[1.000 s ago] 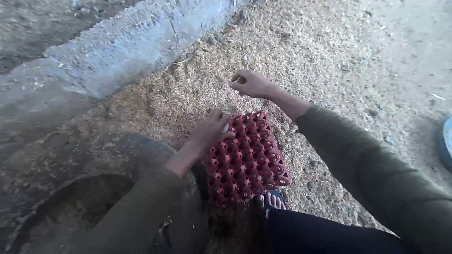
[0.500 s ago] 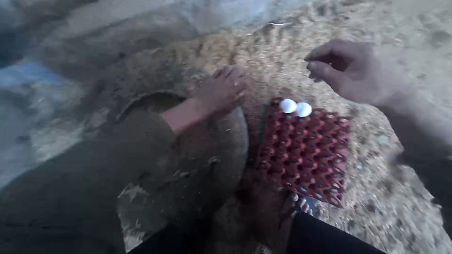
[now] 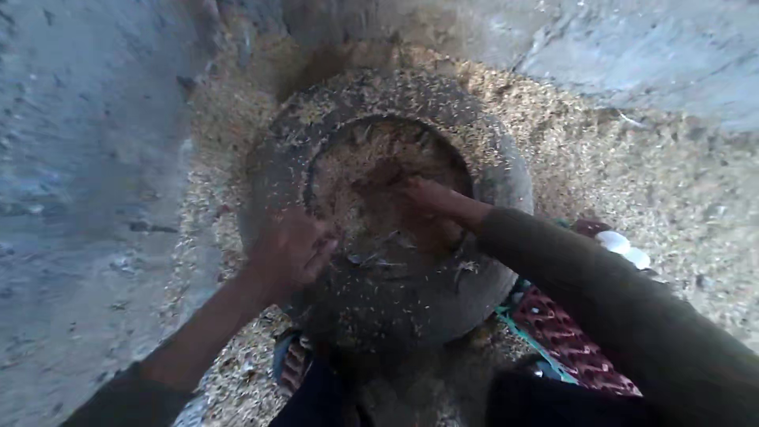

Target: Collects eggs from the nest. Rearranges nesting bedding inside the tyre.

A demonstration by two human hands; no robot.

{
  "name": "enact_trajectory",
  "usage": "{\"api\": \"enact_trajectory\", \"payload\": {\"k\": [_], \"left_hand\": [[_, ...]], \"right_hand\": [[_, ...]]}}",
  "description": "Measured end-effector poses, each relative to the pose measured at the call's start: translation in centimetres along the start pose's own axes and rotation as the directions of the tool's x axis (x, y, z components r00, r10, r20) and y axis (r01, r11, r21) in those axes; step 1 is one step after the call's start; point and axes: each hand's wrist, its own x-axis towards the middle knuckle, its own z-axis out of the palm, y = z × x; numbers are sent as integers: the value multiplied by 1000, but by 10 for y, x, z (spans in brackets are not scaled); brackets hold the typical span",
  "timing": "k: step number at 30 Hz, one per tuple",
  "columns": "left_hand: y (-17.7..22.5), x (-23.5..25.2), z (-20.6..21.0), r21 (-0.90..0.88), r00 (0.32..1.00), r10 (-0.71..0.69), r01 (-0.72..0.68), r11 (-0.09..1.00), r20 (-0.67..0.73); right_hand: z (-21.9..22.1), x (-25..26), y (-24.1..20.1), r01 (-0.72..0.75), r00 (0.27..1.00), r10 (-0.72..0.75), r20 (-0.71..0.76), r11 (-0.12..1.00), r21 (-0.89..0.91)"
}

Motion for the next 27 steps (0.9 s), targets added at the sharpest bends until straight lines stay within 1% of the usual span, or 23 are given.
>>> {"api": "enact_trajectory", "payload": {"k": [2, 5, 8, 10, 12, 14, 16, 18, 19, 20, 21, 22, 23, 24, 25, 26, 27], "left_hand": [[-3, -25, -1, -87, 997, -56, 52, 995, -48], [-11, -54, 1, -191, 972, -137, 100, 977, -192], [-22, -73, 6, -319, 908, -241, 129, 939, -342], [-31, -77, 11, -400, 859, -304, 129, 908, -412], [-34, -77, 16, -476, 817, -364, 128, 870, -447], [-39, -73, 16, -516, 789, -385, 103, 850, -478], [-43, -71, 16, -549, 776, -396, 78, 832, -490], [-43, -71, 15, -561, 769, -410, 82, 824, -491], [-43, -71, 13, -558, 759, -420, 91, 825, -498], [-44, -72, 11, -553, 744, -433, 102, 827, -509], [-45, -76, 10, -556, 732, -447, 113, 824, -514], [-46, -81, 8, -559, 720, -461, 121, 820, -519], [-48, -85, 6, -562, 711, -472, 130, 817, -522], [-49, -89, 5, -567, 701, -482, 134, 813, -525], [-51, -91, 4, -578, 691, -493, 133, 805, -529], [-51, -93, 4, -592, 683, -507, 133, 795, -527], [-50, -92, 4, -606, 676, -516, 128, 785, -526]], "right_hand": [[22, 8, -6, -121, 992, 122, -30, 992, 30], [35, -13, -33, -199, 980, 195, 47, 974, 111], [51, -10, -44, -264, 964, 250, 92, 942, 208], [56, -3, -51, -319, 947, 291, 138, 906, 277], [51, -4, -63, -407, 912, 336, 235, 810, 422], [44, -2, -77, -460, 888, 368, 277, 724, 513], [35, 0, -90, -465, 885, 350, 307, 635, 617], [25, 4, -104, -418, 908, 267, 322, 554, 720], [17, 9, -109, -380, 925, 228, 305, 538, 752], [8, 15, -110, -334, 942, 213, 258, 568, 752], [1, 20, -107, -293, 954, 246, 172, 641, 709], [-1, 30, -94, -266, 948, 316, 29, 742, 615], [-5, 38, -78, -289, 915, 390, -100, 809, 512], [-8, 46, -60, -332, 872, 448, -197, 838, 434], [-8, 56, -44, -375, 832, 491, -258, 841, 390], [-5, 65, -35, -402, 804, 520, -289, 832, 382], [2, 72, -38, -402, 793, 531, -297, 824, 399]]}}
